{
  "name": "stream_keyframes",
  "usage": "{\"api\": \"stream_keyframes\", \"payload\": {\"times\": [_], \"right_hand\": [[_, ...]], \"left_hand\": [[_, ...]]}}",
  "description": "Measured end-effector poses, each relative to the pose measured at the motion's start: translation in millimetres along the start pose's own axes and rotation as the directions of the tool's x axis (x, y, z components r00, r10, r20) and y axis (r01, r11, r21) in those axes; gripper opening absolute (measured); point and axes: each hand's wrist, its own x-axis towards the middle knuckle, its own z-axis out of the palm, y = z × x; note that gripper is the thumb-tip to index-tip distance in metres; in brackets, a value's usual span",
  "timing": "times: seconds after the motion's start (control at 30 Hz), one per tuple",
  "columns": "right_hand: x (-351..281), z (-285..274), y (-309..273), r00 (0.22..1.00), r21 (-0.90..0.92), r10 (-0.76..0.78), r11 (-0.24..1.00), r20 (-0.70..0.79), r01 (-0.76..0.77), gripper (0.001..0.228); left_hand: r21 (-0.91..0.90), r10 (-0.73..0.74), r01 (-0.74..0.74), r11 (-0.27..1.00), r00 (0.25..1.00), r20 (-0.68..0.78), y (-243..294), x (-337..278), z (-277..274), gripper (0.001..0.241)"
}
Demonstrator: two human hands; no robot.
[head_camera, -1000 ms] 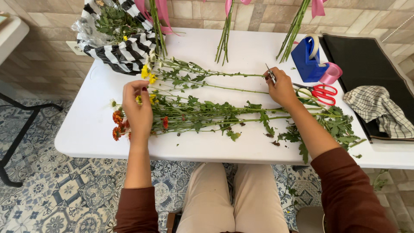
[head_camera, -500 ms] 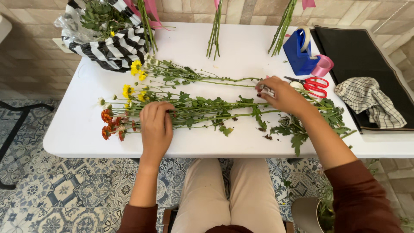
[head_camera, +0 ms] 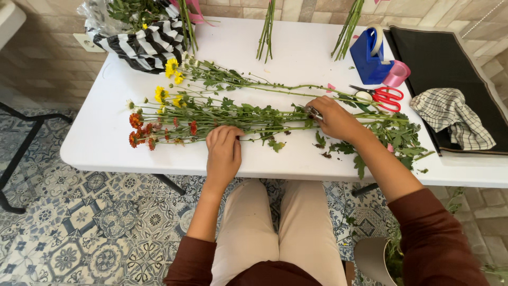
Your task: The person trims several flower stems using shears and arranges them into a bouquet, eventually wrapping the stems together.
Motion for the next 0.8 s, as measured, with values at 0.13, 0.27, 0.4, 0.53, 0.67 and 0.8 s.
{"api": "stream_keyframes", "payload": {"times": [0.13,0.27,0.4,0.53,0.67,0.8], "right_hand": [[-2.3,5.4,9.4,0.996,0.071,0.025,0.997,-0.091,-0.019,0.029],[-9.0,-4.3,6.9,0.984,0.217,0.113,0.973,-0.138,-0.082,0.023],[-15.4,-26.0,-6.8,0.96,0.302,0.15,0.95,-0.236,-0.074,0.016],[-29.0,-47.8,-4.2,0.934,0.235,0.13,0.971,-0.334,-0.051,0.016],[-44.3,-74.5,-11.4,0.88,0.217,0.107,0.976,-0.462,-0.004,0.013],[-67.1,-91.6,-19.2,0.852,0.203,0.13,0.979,-0.508,-0.029,0.013]], "left_hand": [[-0.042,-0.039,0.04,0.998,0.999,0.027,1.5,-0.3,-4.1,0.019],[-0.024,-0.054,0.055,0.998,0.997,0.054,2.9,0.6,-3.6,0.018],[-0.021,-0.063,0.064,0.998,0.997,0.047,3.6,0.8,-4.7,0.016],[-0.092,-0.098,0.098,0.991,0.995,0.002,9.7,3.9,-6.7,0.017],[-0.204,-0.109,0.099,0.974,0.993,-0.04,23.8,13.7,-3.8,0.02],[-0.579,-0.139,0.147,0.802,0.989,0.058,59.5,40.5,2.0,0.028]]}}
